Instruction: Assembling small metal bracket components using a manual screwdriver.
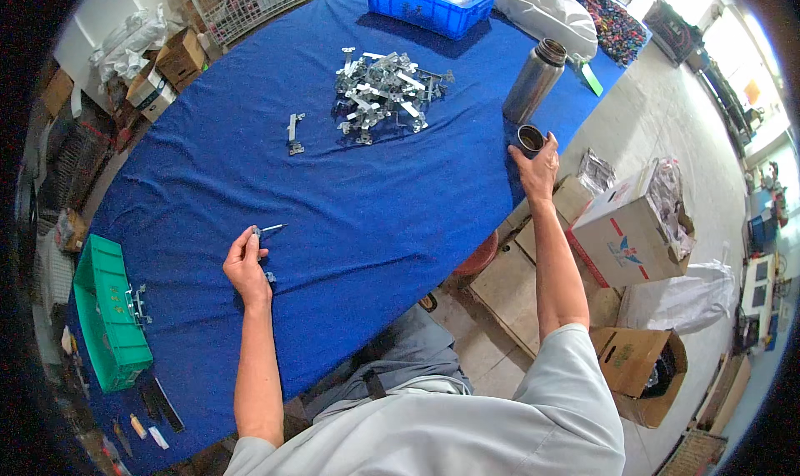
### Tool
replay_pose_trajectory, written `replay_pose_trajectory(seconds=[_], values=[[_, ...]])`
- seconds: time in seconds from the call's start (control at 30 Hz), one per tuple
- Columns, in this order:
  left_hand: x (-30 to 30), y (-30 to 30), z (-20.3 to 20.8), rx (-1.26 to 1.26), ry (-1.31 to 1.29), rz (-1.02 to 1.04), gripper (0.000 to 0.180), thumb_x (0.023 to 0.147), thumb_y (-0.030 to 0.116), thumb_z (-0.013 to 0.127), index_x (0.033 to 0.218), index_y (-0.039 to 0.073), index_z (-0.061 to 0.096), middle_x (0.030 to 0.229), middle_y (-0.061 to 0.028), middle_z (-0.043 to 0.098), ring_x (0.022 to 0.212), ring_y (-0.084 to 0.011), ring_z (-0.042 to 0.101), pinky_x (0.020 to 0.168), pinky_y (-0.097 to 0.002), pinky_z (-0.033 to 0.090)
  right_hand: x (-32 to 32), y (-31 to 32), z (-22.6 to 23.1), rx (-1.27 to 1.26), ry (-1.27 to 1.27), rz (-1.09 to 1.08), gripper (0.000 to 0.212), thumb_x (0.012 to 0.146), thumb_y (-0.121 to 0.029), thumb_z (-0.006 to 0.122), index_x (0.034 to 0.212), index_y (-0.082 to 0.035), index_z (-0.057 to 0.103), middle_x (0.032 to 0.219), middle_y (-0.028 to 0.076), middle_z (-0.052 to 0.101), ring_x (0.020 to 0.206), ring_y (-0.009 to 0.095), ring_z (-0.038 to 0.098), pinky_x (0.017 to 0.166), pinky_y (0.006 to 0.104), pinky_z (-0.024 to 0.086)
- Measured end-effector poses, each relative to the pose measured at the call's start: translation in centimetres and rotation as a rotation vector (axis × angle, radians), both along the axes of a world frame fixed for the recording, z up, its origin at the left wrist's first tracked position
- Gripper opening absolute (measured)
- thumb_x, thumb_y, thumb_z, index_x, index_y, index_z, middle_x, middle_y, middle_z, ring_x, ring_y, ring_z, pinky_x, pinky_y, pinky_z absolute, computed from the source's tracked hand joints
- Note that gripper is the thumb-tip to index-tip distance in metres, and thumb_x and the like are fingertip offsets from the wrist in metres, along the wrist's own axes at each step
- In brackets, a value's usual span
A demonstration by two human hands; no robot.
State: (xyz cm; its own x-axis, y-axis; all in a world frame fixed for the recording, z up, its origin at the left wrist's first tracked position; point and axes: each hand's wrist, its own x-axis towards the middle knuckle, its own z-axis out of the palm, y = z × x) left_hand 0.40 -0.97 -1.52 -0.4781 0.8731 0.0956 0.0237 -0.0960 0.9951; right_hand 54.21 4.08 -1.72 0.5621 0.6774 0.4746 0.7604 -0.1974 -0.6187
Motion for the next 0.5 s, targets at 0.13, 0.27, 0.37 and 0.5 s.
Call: replay_pose_trajectory(seconds=[0.13,0.27,0.37,0.5], values=[[0.0,-0.1,0.1,-0.002,0.015,-0.007,0.019,0.094,0.004,0.064,0.110,-0.003,0.071,0.100,-0.0090,0.072,0.078,-0.0083,0.064,0.064,-0.0210,0.054,0.1,1.0,-0.3,-0.049,0.030,-0.027,0.091,0.073,-0.040,0.085,0.136,0.008,0.040,0.120,0.029,0.060,0.114,0.044,0.058,0.098,0.0474,0.045],[-0.1,0.0,-0.1,0.017,0.002,-0.009,0.019,0.094,0.004,0.064,0.110,-0.003,0.071,0.100,-0.0089,0.072,0.077,-0.0077,0.064,0.063,-0.0210,0.054,-0.2,0.8,-0.4,-0.036,0.039,-0.046,0.083,0.073,-0.038,0.084,0.130,0.007,0.044,0.116,0.028,0.062,0.111,0.043,0.059,0.095,0.0481,0.046],[-0.1,-0.1,-0.1,0.016,0.019,-0.022,0.020,0.093,0.003,0.065,0.110,-0.003,0.071,0.102,-0.0088,0.072,0.079,-0.0094,0.065,0.064,-0.0218,0.054,-0.5,0.7,-0.1,-0.058,0.045,-0.066,0.078,0.073,-0.034,0.084,0.127,0.006,0.046,0.115,0.027,0.063,0.109,0.042,0.060,0.094,0.0473,0.046],[-0.1,0.0,-0.2,0.022,0.005,-0.022,0.019,0.093,0.003,0.065,0.110,-0.003,0.071,0.101,-0.0084,0.072,0.078,-0.0089,0.064,0.062,-0.0213,0.054,-1.2,0.0,0.6,-0.043,0.031,-0.047,0.075,0.073,-0.030,0.084,0.127,0.005,0.046,0.114,0.026,0.063,0.108,0.041,0.061,0.094,0.0462,0.047]])
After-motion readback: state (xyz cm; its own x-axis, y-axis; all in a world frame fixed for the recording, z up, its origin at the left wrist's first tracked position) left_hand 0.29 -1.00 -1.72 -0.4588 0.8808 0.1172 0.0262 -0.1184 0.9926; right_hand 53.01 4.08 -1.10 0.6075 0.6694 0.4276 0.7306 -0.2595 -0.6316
